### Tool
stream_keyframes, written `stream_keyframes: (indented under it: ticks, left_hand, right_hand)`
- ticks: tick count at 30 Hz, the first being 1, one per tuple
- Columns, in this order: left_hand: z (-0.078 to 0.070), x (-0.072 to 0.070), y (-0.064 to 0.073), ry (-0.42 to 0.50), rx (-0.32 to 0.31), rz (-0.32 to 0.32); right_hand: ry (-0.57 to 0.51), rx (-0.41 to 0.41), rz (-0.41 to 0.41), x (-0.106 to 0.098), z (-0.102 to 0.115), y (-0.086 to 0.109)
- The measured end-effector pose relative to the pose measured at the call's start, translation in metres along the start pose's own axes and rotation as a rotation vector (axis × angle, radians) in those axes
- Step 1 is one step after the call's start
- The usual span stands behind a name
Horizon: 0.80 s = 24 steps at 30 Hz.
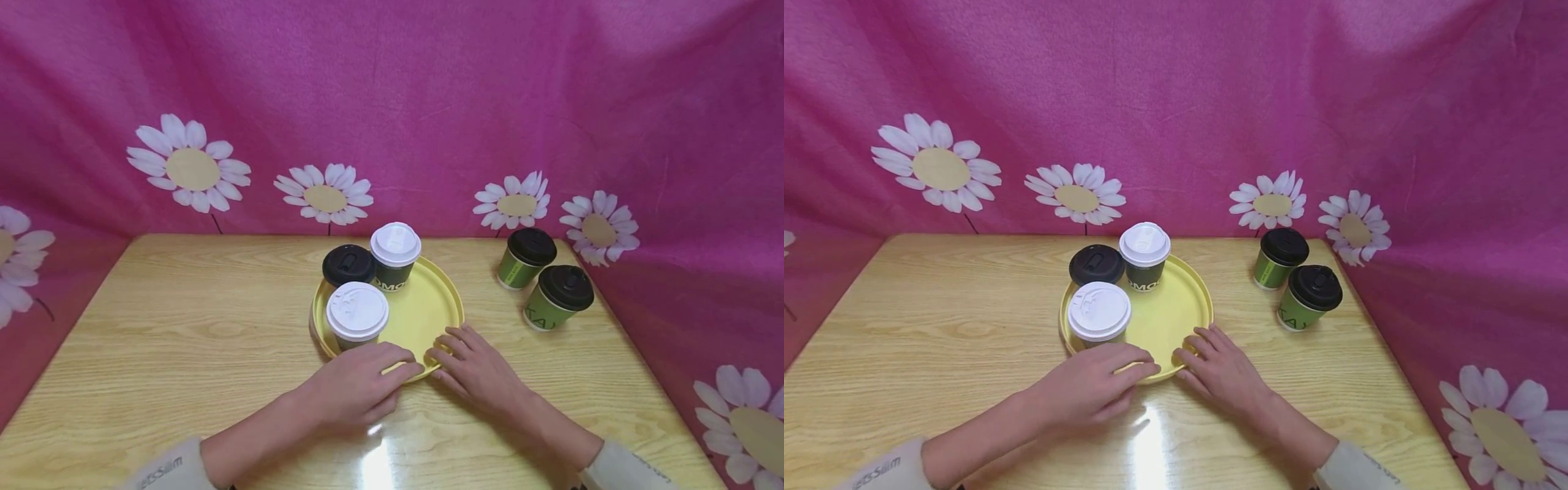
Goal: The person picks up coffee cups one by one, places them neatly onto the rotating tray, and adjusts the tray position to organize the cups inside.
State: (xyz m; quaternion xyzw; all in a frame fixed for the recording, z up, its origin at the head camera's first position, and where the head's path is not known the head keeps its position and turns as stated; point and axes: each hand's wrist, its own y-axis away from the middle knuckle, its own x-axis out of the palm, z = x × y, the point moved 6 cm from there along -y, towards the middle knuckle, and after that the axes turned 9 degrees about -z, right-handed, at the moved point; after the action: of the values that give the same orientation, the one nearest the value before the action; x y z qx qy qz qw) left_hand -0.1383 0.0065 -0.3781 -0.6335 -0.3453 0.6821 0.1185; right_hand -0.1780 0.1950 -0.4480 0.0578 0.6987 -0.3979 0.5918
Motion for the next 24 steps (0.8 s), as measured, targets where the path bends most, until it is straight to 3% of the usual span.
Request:
stream_keyframes:
  ticks: [6,17,24]
  left_hand:
    - [0.002,0.025,0.011,-0.04,-0.084,0.149]
    - [0.009,0.048,0.024,-0.123,-0.16,0.287]
    - [0.01,0.051,0.026,-0.178,-0.147,0.31]
  right_hand:
    - [0.011,0.01,-0.019,0.001,0.005,0.0]
    - [0.031,0.021,-0.038,0.002,0.012,-0.002]
    - [0.055,0.004,-0.05,0.001,0.013,-0.001]
